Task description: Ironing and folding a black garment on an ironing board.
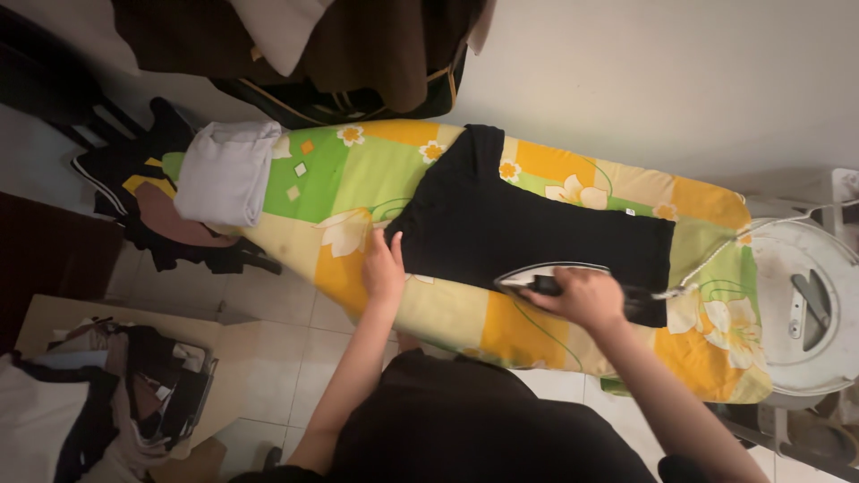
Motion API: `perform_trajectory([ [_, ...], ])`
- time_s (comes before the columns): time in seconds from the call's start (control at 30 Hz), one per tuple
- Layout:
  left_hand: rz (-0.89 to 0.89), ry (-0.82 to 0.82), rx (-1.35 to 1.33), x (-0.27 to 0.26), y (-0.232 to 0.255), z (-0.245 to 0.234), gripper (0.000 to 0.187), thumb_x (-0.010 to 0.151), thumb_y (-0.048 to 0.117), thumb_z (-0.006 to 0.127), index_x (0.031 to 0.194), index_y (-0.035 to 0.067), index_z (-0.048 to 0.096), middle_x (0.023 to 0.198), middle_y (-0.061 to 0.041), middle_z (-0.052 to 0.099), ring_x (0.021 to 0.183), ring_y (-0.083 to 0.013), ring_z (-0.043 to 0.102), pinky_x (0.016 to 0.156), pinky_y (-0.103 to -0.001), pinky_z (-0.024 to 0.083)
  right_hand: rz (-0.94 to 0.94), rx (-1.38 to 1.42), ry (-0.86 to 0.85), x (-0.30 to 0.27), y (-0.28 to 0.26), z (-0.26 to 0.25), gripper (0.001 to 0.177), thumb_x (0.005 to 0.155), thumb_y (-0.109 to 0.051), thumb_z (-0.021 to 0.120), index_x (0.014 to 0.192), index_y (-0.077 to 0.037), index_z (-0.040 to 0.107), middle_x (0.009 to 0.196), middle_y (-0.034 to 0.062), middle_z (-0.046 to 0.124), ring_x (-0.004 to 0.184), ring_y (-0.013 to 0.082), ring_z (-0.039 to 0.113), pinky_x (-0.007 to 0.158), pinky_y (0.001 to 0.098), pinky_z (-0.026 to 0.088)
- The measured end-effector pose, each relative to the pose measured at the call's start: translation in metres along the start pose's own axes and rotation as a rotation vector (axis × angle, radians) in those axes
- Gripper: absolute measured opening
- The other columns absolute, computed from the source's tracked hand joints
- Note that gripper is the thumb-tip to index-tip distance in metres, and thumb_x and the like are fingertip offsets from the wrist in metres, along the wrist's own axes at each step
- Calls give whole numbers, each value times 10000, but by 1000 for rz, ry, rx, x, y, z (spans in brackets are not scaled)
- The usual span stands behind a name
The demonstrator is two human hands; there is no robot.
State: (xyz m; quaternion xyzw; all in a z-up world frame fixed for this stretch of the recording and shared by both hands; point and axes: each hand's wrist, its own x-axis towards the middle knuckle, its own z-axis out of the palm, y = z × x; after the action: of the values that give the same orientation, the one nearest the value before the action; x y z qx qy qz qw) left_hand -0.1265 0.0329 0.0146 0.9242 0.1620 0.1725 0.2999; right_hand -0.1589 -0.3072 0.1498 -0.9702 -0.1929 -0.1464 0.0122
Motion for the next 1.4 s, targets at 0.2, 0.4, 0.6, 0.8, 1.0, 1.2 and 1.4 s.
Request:
perform_trajectory([
  [0.2, -5, -106, 19, 3, 0, -5, 417, 1067, 428, 521, 1300, 82, 528, 903, -247, 710, 794, -489, 665, 660, -582, 512, -17, 72, -25, 22, -52, 2, 627, 721, -745, 733, 582, -142, 630, 497, 42, 597, 439, 232, 615, 427, 370, 490],
  [0.4, 25, -78, 140, 6, -17, -3, 392, 1035, 479, 541, 1232, 141, 558, 823, -189, 725, 693, -438, 681, 571, -558, 512, -13, 50, -26, 13, -37, 13, 628, 734, -739, 732, 598, -134, 629, 533, 36, 621, 449, 228, 623, 435, 371, 496],
  [0.6, 80, -141, 146, 11, -17, -10, 379, 1048, 469, 531, 1236, 142, 560, 819, -180, 726, 682, -416, 689, 567, -534, 521, -38, 91, 19, 48, -96, 16, 623, 714, -764, 716, 642, -146, 678, 511, 47, 621, 416, 229, 619, 403, 369, 495],
  [0.8, 164, -68, 27, 11, -26, -7, 374, 1054, 429, 536, 1231, 100, 542, 879, -202, 726, 709, -426, 686, 566, -532, 521, -17, 66, -49, 48, -100, 11, 660, 726, -792, 705, 604, -145, 657, 499, 55, 624, 416, 230, 627, 402, 370, 500],
  [1.0, 132, -136, 55, 14, -27, -6, 387, 1055, 443, 527, 1225, 95, 536, 887, -208, 725, 716, -429, 686, 584, -536, 525, -6, 32, -58, 28, -61, 13, 664, 728, -784, 703, 603, -135, 650, 513, 52, 623, 427, 235, 628, 414, 370, 497],
  [1.2, 99, -177, 39, 16, -24, -8, 405, 1059, 442, 518, 1245, 83, 545, 923, -231, 716, 743, -450, 682, 606, -547, 527, -43, 156, -56, 59, -115, 9, 618, 723, -760, 721, 594, -158, 667, 464, 57, 595, 401, 248, 617, 394, 386, 494],
  [1.4, 128, -147, -70, 15, -13, -22, 402, 1060, 404, 519, 1275, 66, 545, 999, -266, 708, 831, -482, 670, 649, -560, 520, -26, 164, -124, 42, -78, 5, 635, 759, -765, 704, 653, -139, 688, 507, 55, 613, 450, 251, 639, 443, 389, 522],
])
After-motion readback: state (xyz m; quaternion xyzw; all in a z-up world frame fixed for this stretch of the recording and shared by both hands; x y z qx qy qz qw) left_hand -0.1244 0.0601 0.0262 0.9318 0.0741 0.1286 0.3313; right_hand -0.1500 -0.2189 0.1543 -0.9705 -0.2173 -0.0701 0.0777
